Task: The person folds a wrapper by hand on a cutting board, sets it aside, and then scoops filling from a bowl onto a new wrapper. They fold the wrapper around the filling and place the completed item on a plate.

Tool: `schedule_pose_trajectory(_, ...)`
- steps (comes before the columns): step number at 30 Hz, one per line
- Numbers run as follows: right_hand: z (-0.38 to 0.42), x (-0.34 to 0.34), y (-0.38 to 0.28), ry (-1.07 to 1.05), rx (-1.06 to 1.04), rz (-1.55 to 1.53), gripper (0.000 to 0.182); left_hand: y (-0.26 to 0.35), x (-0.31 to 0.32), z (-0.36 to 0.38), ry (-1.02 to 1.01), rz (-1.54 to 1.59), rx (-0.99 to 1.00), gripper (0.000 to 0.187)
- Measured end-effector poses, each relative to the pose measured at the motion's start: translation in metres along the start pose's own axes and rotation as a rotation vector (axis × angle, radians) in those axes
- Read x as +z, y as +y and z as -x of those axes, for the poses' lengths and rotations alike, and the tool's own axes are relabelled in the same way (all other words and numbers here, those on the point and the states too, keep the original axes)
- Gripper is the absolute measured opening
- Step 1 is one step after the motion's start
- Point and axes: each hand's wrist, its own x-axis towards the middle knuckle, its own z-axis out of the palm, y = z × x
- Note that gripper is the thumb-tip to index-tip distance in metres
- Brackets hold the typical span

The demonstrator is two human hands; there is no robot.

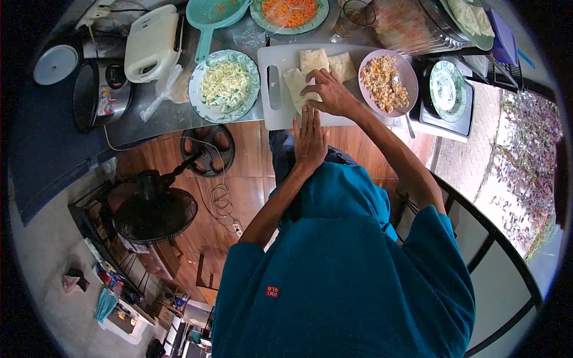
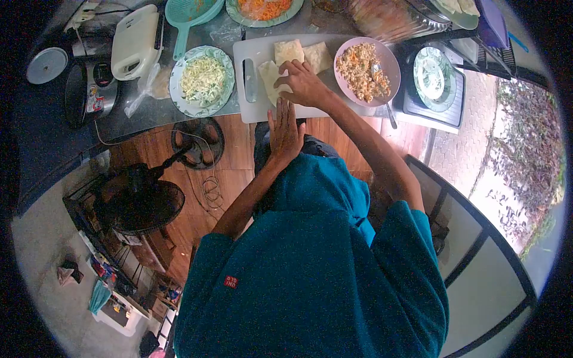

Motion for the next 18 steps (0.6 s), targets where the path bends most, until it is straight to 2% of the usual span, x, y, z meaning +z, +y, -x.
schedule_pose_trajectory(11, -0.009, 0.007, 0.007, -0.125, 0.019, -0.023, 0.017, 0.000, -0.001, -0.005, 0.013, -0.018, -0.033, 0.075)
schedule_pose_trajectory(15, -0.014, 0.009, 0.012, -0.056, 0.002, -0.058, 0.013, -0.001, -0.001, -0.006, 0.009, -0.007, -0.039, 0.075)
schedule_pose_trajectory(18, -0.017, 0.006, 0.011, -0.055, 0.027, -0.080, 0.018, 0.000, -0.002, -0.007, 0.008, -0.014, -0.041, 0.074)
